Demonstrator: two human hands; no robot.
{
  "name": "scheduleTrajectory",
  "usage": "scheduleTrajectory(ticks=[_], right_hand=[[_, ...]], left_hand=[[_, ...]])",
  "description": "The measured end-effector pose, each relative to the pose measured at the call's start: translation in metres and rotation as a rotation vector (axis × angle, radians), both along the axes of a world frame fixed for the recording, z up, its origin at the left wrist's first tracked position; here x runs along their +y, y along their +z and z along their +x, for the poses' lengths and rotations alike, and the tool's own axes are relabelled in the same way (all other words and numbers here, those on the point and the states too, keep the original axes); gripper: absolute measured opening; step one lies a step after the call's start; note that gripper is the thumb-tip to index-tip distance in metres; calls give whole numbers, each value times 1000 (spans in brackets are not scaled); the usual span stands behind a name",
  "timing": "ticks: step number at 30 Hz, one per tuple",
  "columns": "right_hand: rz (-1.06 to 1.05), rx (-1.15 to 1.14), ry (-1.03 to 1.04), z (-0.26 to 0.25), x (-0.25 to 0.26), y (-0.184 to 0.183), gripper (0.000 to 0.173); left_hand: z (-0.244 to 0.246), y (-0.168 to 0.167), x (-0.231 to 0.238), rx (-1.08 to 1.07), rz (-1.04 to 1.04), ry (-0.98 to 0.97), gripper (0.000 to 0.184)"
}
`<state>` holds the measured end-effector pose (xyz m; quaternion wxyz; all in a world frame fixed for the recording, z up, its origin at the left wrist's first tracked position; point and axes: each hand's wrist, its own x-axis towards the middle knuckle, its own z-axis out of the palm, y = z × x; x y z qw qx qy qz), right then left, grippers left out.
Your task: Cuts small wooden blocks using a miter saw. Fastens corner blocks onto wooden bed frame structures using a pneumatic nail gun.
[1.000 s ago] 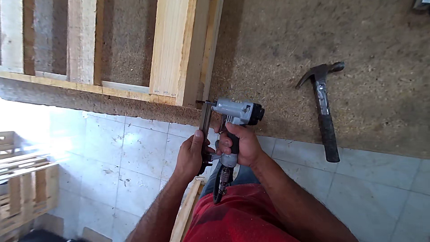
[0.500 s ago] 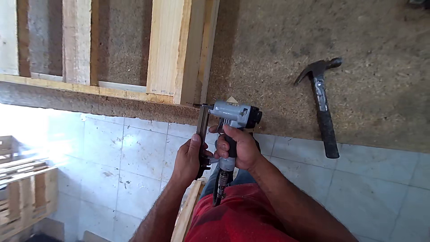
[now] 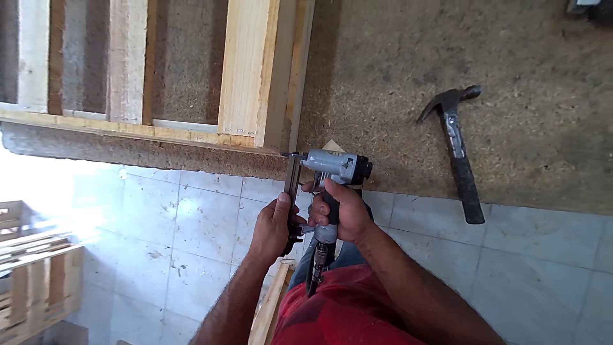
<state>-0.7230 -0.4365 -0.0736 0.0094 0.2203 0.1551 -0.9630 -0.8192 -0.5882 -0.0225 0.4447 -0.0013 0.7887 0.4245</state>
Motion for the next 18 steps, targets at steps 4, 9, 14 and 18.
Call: scheduleTrajectory(ticks=[4,9,14,18], right_hand=[[13,2,-12,-1,0,-1,47],[21,-14,-2,-6,4,3,48],[27,-44,21,-4,5,9,48],[15,-52,37,-6,7,8,45]], left_hand=[[-3,-3,1,10,9,-8,67],[-8,-3,4,1,41,-15,66],[-4,-1,3,-32,42,16,65],[-6,1,5,-49,47,-2,65]])
